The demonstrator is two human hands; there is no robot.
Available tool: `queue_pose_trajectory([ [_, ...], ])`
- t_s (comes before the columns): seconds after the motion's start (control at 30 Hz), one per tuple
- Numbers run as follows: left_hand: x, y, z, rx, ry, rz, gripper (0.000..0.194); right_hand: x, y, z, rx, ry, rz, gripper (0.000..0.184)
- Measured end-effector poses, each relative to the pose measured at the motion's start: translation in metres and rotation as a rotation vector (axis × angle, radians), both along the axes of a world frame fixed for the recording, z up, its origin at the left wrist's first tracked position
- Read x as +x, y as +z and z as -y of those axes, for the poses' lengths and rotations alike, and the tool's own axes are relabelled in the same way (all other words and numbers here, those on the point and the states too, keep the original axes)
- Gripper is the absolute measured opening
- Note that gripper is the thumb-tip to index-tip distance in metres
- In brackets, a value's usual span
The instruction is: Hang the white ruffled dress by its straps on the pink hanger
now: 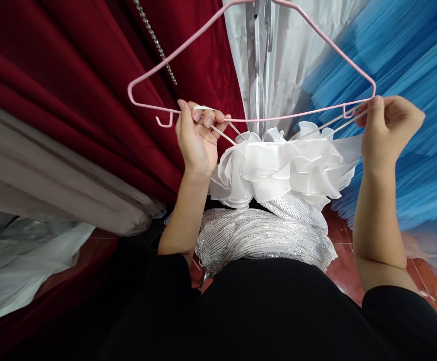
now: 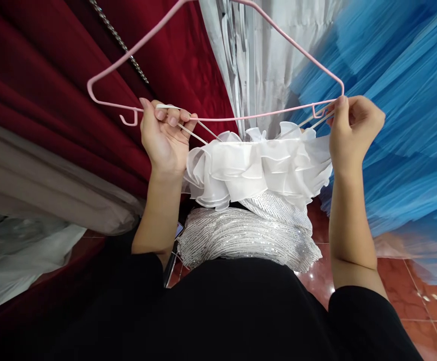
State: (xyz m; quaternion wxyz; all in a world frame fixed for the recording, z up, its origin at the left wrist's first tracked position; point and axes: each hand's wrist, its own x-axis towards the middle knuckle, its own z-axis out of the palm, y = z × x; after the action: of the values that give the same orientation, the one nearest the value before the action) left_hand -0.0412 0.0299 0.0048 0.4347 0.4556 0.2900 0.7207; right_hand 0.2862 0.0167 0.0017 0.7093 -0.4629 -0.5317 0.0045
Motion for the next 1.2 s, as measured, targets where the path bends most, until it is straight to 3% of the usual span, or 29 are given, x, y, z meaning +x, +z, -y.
queue_pose_trajectory([
  [0.13,-0.002,0.0,0.001,-0.004,0.001,-0.007,0.055,0.016,0.007,-0.021,-0.117,0.243,-0.458,0.016],
  [0.2,-0.001,-0.001,0.001,0.016,-0.013,0.006,0.054,0.014,0.007,-0.028,-0.157,0.241,-0.642,0.021],
  [0.27,0.0,-0.003,0.0,0.032,-0.027,0.01,0.054,0.0,0.004,-0.025,-0.097,0.186,-0.738,0.024],
  [0.33,0.001,-0.005,-0.002,0.032,-0.031,-0.01,0.054,-0.025,0.002,-0.012,0.082,0.146,-0.673,0.024],
  [0.4,0.003,-0.006,-0.003,0.024,-0.029,-0.035,0.054,-0.056,0.002,0.007,0.324,0.174,-0.331,0.013],
  [0.5,0.006,-0.005,-0.001,0.031,-0.025,-0.059,0.053,-0.099,0.005,0.028,0.175,0.266,0.085,0.011],
  [0.63,0.009,-0.005,0.007,0.041,-0.033,-0.109,0.049,-0.124,0.003,0.017,-0.14,0.412,0.374,0.019],
  [0.77,0.011,-0.011,0.017,0.072,-0.111,-0.111,0.035,-0.124,-0.008,-0.006,-0.232,0.429,0.379,0.024],
  [0.87,0.006,-0.029,0.02,0.138,-0.164,-0.083,0.019,-0.116,-0.012,-0.009,-0.222,0.391,0.322,0.029],
  [1.03,-0.021,-0.062,0.02,0.083,0.002,0.008,0.02,-0.096,-0.012,-0.011,-0.276,0.362,0.252,0.036],
  [1.1,-0.028,-0.063,0.023,0.044,0.095,-0.006,0.017,-0.093,-0.012,-0.012,-0.283,0.351,0.256,0.037],
  [1.2,-0.029,-0.05,0.028,0.04,0.151,-0.081,0.02,-0.095,-0.011,-0.011,-0.266,0.332,0.254,0.035],
])
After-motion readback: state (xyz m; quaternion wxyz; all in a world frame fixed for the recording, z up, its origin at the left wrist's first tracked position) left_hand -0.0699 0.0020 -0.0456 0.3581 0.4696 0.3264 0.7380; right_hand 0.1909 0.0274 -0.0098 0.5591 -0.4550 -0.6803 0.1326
